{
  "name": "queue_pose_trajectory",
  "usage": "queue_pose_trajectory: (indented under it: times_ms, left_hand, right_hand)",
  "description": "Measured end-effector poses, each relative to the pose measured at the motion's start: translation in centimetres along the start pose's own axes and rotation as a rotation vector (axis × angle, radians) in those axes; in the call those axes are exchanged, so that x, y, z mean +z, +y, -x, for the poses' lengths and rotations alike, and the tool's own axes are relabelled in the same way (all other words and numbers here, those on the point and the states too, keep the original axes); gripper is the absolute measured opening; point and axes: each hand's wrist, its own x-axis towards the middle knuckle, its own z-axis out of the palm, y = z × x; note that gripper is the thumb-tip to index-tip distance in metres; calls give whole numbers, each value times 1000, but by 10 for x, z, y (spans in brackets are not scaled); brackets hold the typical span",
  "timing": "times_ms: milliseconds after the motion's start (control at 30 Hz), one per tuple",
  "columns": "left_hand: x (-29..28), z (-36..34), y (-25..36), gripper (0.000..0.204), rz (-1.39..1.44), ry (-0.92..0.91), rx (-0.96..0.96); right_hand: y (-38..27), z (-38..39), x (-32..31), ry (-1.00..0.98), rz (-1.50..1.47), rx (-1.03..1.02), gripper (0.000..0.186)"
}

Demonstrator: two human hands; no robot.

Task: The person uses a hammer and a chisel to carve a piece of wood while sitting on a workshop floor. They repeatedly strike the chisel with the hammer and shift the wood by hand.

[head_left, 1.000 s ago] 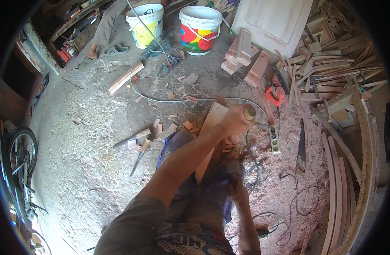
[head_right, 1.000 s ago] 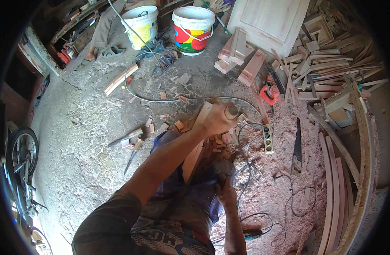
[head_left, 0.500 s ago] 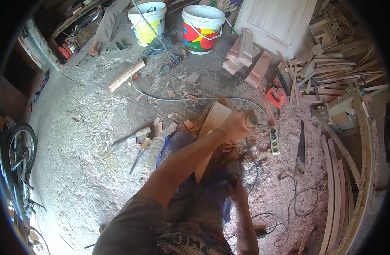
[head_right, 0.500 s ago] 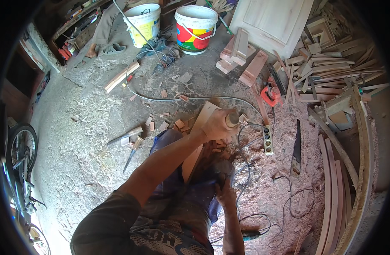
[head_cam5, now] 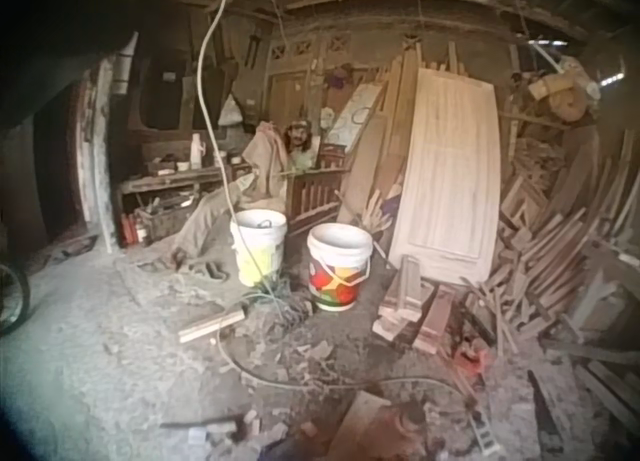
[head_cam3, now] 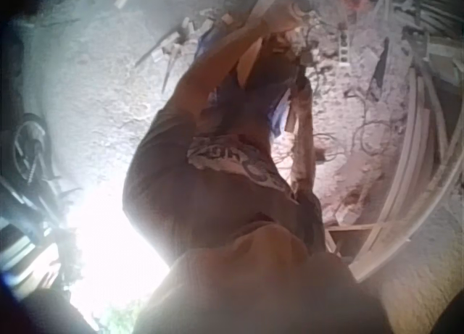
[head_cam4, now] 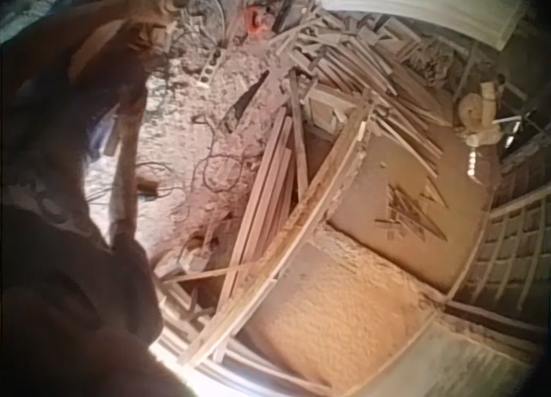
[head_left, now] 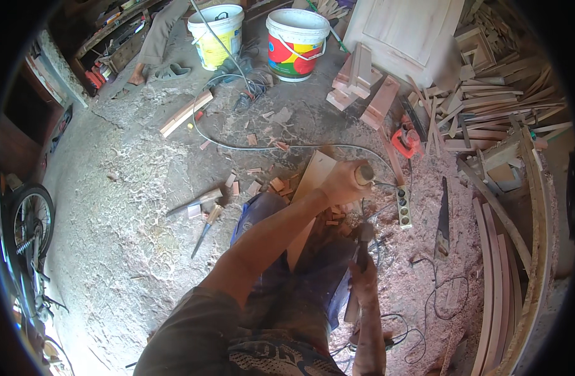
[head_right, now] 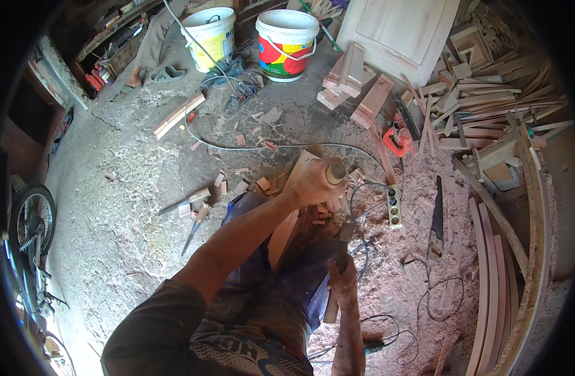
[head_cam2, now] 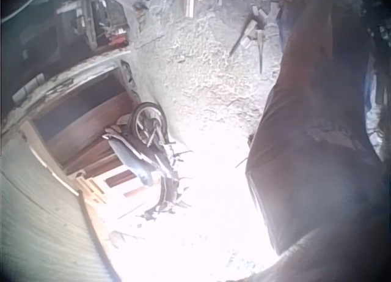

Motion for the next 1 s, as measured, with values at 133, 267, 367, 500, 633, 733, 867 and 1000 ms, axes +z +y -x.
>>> queue_pose_trajectory:
  times_ms: [133, 267, 367, 500, 633, 733, 867, 1000]
  left_hand:
    - [-3, 0, 3, 32, -30, 59, 48]
    - [-5, 1, 6, 28, 5, 7, -12]
    - [-7, 0, 13, 22, 57, -15, -74]
    - [-10, -1, 16, 20, 82, -41, -113]
    - [-7, 2, 11, 21, 75, 58, 13]
    - [-10, 4, 20, 21, 90, 94, 62]
    - [-15, 2, 18, 21, 77, 35, -37]
    - [-8, 3, 12, 22, 109, -61, -130]
  right_hand:
    - [-56, -2, -3, 79, 1, -285, 28]
    - [-124, 5, -16, 78, 141, -471, 39]
    - [-161, 17, -21, 167, 309, -686, 48]
    - [-190, 23, -21, 304, 533, -902, 53]
    - [-177, -3, -16, 173, 879, -665, 51]
    - [-163, -15, -19, 68, 1002, -759, 55]
    - [-185, 5, -16, 87, 848, -649, 59]
    - [-185, 5, -13, 178, 797, -739, 60]
